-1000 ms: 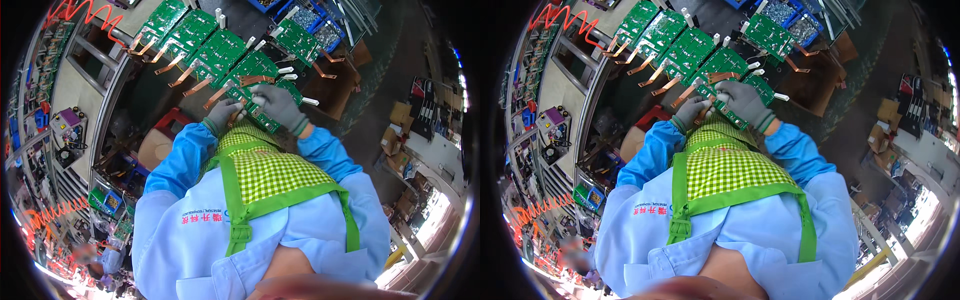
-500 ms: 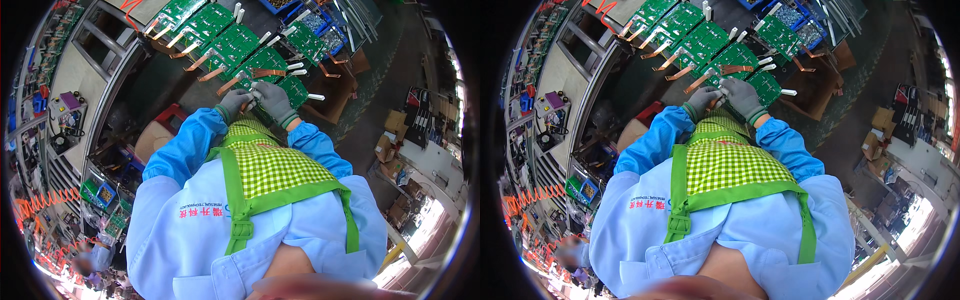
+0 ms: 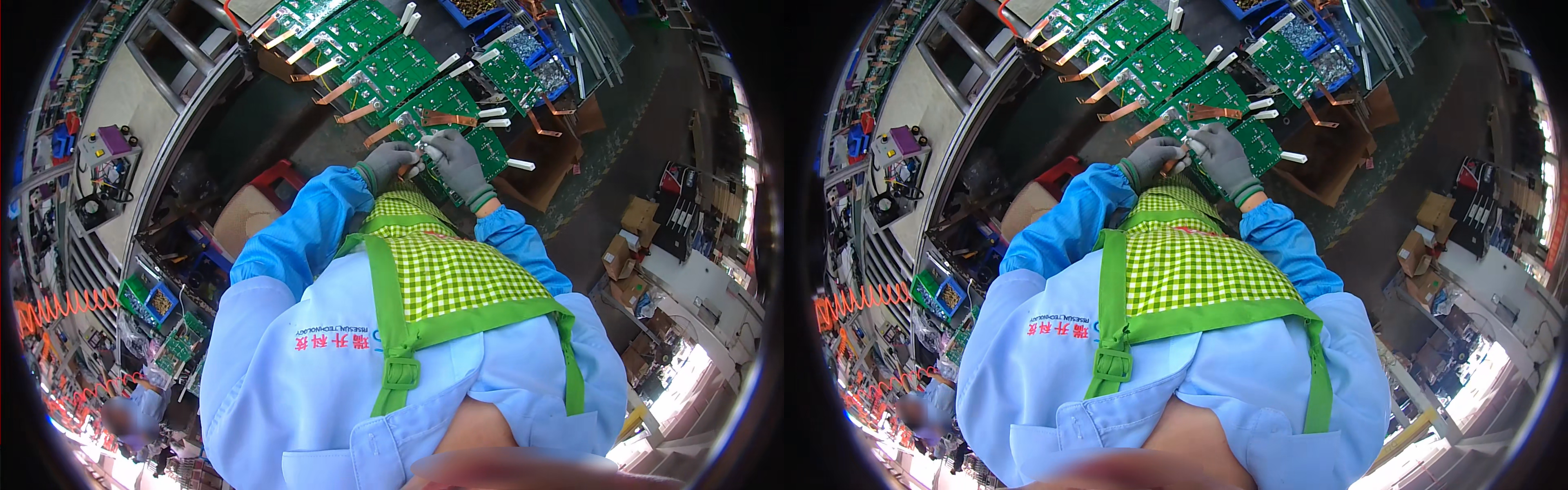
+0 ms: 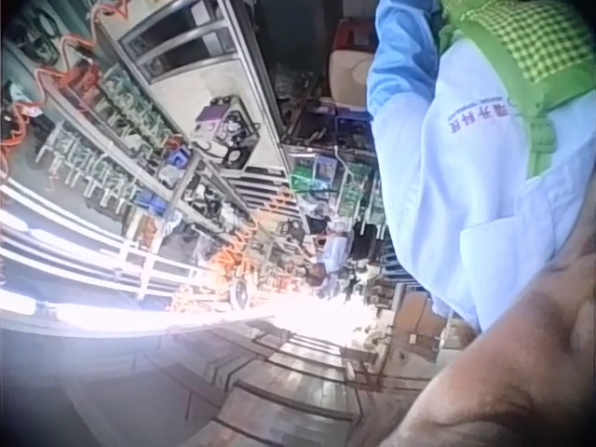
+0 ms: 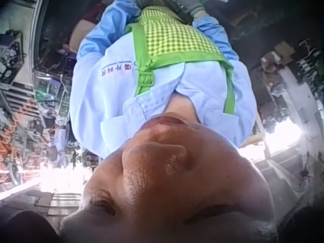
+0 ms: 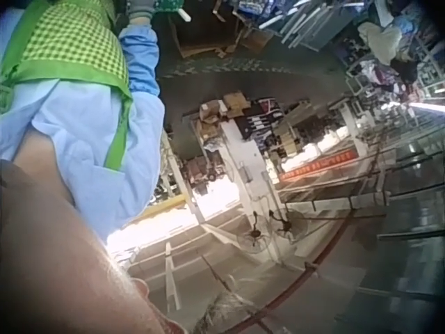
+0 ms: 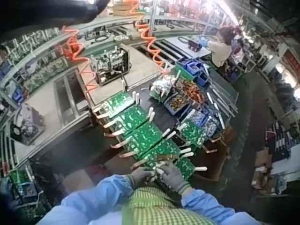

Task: The recorder is assembling circuit boards by placing and fastening copper busbars onto green PCBs using screws and a pneumatic screwdriver.

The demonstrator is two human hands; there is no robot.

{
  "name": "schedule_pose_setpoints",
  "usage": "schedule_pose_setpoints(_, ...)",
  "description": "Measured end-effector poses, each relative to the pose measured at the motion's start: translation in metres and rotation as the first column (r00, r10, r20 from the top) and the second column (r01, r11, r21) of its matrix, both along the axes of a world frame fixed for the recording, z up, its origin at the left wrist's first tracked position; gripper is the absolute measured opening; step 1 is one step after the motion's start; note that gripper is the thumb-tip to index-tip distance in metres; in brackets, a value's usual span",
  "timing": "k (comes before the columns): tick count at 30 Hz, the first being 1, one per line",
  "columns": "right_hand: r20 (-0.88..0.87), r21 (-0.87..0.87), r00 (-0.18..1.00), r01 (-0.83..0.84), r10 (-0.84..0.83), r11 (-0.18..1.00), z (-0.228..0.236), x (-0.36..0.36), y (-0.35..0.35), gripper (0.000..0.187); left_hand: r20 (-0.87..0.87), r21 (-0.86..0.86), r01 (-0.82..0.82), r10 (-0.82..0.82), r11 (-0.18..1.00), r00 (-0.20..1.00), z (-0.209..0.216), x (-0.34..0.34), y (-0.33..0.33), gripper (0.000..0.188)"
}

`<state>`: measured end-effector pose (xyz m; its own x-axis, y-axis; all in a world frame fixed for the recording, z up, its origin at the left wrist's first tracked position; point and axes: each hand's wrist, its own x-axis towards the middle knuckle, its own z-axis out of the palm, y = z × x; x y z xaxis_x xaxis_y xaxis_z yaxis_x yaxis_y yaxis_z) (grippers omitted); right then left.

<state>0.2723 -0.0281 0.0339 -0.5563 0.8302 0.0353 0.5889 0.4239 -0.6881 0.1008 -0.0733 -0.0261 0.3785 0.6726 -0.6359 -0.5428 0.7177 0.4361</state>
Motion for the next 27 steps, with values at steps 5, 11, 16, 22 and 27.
schedule_pose_setpoints(5, 0.218, 0.015, 0.975, -0.044, 0.040, 0.999, 0.009, -0.001, -0.006, 0.019, -0.006, 0.004, 0.017, -0.017, 1.000, 1.000, -0.003, 0.000, 0.001, 0.021)
schedule_pose_setpoints(11, 0.279, 0.072, 0.959, -0.079, 0.056, 0.994, 0.007, -0.013, -0.004, 0.018, -0.041, 0.058, 0.023, -0.021, 0.998, 0.999, -0.008, 0.001, 0.002, 0.017)
schedule_pose_setpoints(16, 0.114, 0.060, 0.993, 0.006, -0.013, 0.998, 0.005, -0.007, -0.006, 0.017, -0.045, 0.073, 0.033, -0.030, 0.997, 0.999, -0.013, 0.002, 0.002, 0.016)
schedule_pose_setpoints(22, 0.072, -0.031, 0.994, 0.089, -0.087, 0.996, 0.007, -0.003, -0.010, 0.016, -0.066, 0.104, 0.069, -0.063, 0.992, 0.996, -0.008, -0.003, 0.001, 0.015)
schedule_pose_setpoints(27, 0.121, 0.046, 0.992, 0.025, -0.030, 0.999, -0.004, -0.003, -0.006, 0.015, -0.075, 0.087, 0.062, -0.056, 0.994, 0.996, -0.006, 0.000, 0.003, 0.016)
